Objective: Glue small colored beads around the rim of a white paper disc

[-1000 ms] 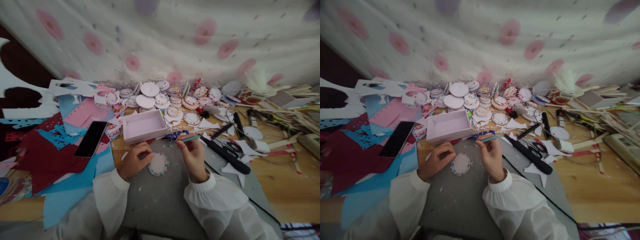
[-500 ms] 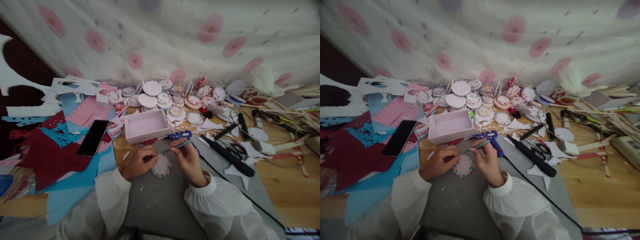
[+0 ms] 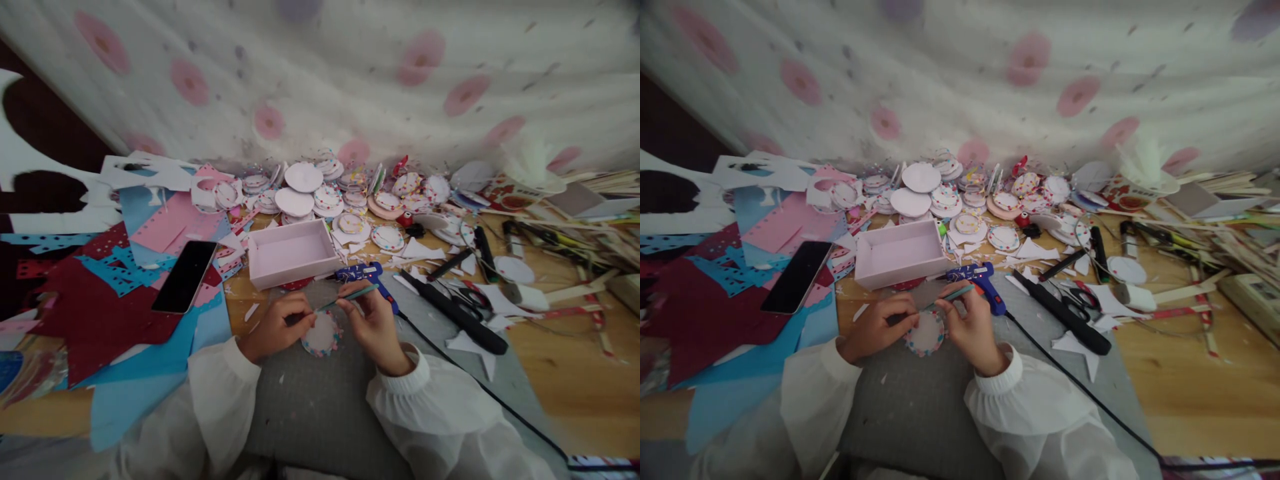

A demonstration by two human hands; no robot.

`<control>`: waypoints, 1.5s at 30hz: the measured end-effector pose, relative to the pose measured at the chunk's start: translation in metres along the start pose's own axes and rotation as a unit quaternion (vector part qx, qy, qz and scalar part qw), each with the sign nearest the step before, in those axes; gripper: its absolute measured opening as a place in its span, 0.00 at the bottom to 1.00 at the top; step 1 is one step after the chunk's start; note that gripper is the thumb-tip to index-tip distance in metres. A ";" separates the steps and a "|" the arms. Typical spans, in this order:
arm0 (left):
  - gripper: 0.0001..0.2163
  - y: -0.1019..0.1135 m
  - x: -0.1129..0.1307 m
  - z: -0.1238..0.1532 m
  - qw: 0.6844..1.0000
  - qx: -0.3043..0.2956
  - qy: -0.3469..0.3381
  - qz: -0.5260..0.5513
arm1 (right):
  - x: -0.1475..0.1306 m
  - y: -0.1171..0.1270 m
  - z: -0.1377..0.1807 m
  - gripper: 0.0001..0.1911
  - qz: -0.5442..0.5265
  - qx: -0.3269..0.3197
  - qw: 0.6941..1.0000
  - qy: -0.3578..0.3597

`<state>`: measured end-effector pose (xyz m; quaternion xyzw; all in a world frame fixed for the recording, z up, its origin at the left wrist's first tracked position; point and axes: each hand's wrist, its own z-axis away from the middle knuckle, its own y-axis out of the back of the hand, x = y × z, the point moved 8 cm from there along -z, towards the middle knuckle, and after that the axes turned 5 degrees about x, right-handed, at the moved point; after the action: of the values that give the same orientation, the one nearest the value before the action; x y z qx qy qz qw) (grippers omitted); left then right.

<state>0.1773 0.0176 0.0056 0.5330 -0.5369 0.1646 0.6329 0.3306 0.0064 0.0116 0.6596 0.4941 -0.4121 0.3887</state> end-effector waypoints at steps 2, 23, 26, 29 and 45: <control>0.10 0.000 0.000 0.000 1.000 -0.002 0.003 0.000 | -0.001 0.000 0.000 0.03 0.005 0.000 1.000 0.007; 0.11 0.002 0.004 -0.001 1.000 0.009 0.000 0.007 | 0.000 0.001 0.001 0.05 -0.003 0.009 1.000 -0.012; 0.11 0.002 0.002 0.000 1.000 0.008 0.003 0.005 | 0.000 0.001 0.001 0.04 -0.002 0.005 1.000 -0.008; 0.11 0.001 0.002 0.000 1.000 0.006 0.003 0.003 | 0.000 0.001 0.001 0.04 -0.001 0.003 1.000 -0.006; 0.11 0.004 0.002 0.000 1.000 0.022 0.008 0.000 | 0.002 0.002 0.001 0.08 -0.014 0.013 0.999 -0.027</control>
<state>0.1748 0.0180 0.0087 0.5453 -0.5284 0.1801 0.6253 0.3324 0.0061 0.0095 0.6463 0.4875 -0.4415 0.3869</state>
